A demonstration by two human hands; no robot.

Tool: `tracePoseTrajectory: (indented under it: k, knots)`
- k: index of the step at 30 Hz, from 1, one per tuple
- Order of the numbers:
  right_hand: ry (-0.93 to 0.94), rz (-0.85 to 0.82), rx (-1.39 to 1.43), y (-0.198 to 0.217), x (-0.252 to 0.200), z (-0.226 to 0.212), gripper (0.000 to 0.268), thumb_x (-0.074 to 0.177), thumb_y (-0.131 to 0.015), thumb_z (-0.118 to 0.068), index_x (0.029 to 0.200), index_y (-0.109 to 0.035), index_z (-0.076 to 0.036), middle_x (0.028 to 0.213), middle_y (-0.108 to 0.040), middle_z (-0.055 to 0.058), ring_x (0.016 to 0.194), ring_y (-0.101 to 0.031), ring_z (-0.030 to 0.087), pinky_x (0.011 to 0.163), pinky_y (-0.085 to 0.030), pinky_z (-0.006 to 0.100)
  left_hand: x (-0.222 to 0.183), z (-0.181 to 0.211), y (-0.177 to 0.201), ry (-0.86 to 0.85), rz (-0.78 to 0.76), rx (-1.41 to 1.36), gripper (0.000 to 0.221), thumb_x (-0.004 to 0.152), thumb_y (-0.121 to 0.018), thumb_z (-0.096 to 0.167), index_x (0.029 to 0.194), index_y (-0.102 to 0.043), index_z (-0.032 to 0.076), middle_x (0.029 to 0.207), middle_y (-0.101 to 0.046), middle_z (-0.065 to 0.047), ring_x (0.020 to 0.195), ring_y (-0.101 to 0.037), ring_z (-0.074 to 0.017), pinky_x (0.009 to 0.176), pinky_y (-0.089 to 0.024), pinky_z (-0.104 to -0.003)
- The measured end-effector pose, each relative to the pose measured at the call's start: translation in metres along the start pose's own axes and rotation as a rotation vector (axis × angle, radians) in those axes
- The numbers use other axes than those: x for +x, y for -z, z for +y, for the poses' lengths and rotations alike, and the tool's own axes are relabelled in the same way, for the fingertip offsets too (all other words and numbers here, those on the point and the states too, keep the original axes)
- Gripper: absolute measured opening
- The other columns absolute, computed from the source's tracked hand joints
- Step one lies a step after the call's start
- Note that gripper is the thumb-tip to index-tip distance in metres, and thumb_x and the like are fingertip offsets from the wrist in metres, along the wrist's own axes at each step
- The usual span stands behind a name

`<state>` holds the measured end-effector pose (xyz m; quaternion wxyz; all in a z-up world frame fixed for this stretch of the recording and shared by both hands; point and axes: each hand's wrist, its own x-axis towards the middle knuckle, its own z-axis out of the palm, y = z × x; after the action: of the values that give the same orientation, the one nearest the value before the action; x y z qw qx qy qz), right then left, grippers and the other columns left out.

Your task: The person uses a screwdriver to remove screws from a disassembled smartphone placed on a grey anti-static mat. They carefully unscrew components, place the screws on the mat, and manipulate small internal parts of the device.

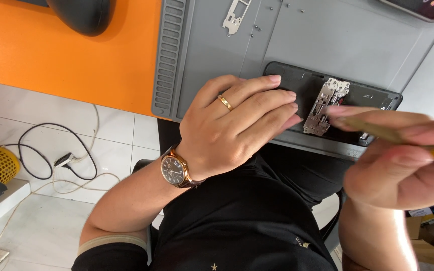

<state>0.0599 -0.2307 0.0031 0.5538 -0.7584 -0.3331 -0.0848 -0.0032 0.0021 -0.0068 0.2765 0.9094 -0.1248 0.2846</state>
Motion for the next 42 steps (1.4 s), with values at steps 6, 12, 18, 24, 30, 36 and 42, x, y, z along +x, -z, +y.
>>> tracePoseTrajectory:
  k: [6, 12, 18, 24, 30, 36, 42]
  knots:
    - [0.125, -0.107, -0.1, 0.022, 0.001, 0.027, 0.029, 0.128, -0.042, -0.014, 0.12, -0.04, 0.014, 0.102, -0.063, 0.039, 0.097, -0.081, 0.058, 0.073, -0.068, 0.052, 0.001, 0.0, -0.002, -0.007, 0.016, 0.015, 0.01, 0.109, -0.087, 0.023, 0.102, -0.083, 0.018, 0.115, -0.081, 0.004, 0.115, -0.077, -0.0179, 0.092, -0.056, -0.035]
    - [0.126, -0.094, -0.121, 0.012, 0.005, 0.021, 0.028, 0.125, -0.046, -0.01, 0.113, -0.036, 0.014, 0.093, -0.058, 0.037, 0.095, -0.08, 0.061, 0.073, -0.066, 0.053, 0.002, 0.0, -0.001, -0.009, 0.017, 0.031, 0.011, 0.109, -0.089, 0.024, 0.101, -0.084, 0.018, 0.114, -0.081, 0.005, 0.113, -0.077, -0.0175, 0.092, -0.056, -0.035]
    - [0.105, -0.121, -0.099, 0.01, 0.006, 0.019, 0.026, 0.122, -0.049, -0.008, 0.114, -0.034, 0.012, 0.097, -0.063, 0.042, 0.101, -0.078, 0.058, 0.079, -0.066, 0.054, 0.003, 0.0, -0.001, -0.012, 0.014, 0.019, 0.01, 0.109, -0.087, 0.022, 0.101, -0.083, 0.017, 0.114, -0.082, 0.004, 0.114, -0.076, -0.0177, 0.092, -0.056, -0.035]
    - [0.088, -0.154, -0.084, 0.009, 0.008, 0.014, 0.026, 0.122, -0.048, -0.009, 0.115, -0.033, 0.011, 0.101, -0.064, 0.046, 0.103, -0.077, 0.06, 0.085, -0.068, 0.06, 0.002, 0.0, -0.001, -0.014, 0.021, 0.022, 0.009, 0.108, -0.088, 0.022, 0.102, -0.084, 0.017, 0.114, -0.082, 0.004, 0.114, -0.077, -0.0179, 0.091, -0.056, -0.035]
    - [0.022, -0.283, -0.159, 0.031, 0.022, -0.01, 0.022, 0.119, -0.064, 0.005, 0.119, -0.047, 0.019, 0.108, -0.063, 0.044, 0.109, -0.077, 0.06, 0.095, -0.068, 0.059, 0.002, 0.0, -0.001, -0.013, 0.014, 0.028, 0.009, 0.11, -0.086, 0.023, 0.103, -0.083, 0.018, 0.114, -0.081, 0.004, 0.114, -0.077, -0.0178, 0.091, -0.056, -0.035]
    - [-0.276, -0.71, -0.489, 0.057, 0.077, -0.046, 0.027, 0.118, -0.077, 0.003, 0.142, -0.075, 0.016, 0.133, -0.072, 0.031, 0.121, -0.071, 0.041, 0.114, -0.055, 0.048, 0.002, 0.001, -0.003, -0.018, 0.059, 0.006, 0.01, 0.11, -0.082, 0.02, 0.103, -0.08, 0.013, 0.111, -0.081, 0.002, 0.111, -0.078, -0.0192, 0.088, -0.058, -0.035]
    - [-0.031, -0.941, -0.749, 0.063, 0.094, -0.037, 0.024, 0.124, -0.075, -0.023, 0.13, -0.073, 0.0, 0.088, -0.063, 0.014, 0.069, -0.055, 0.034, 0.08, -0.048, 0.047, 0.003, 0.002, -0.002, -0.028, 0.058, 0.053, 0.012, 0.111, -0.079, 0.02, 0.1, -0.077, 0.016, 0.112, -0.079, 0.004, 0.112, -0.078, -0.0178, 0.088, -0.057, -0.033]
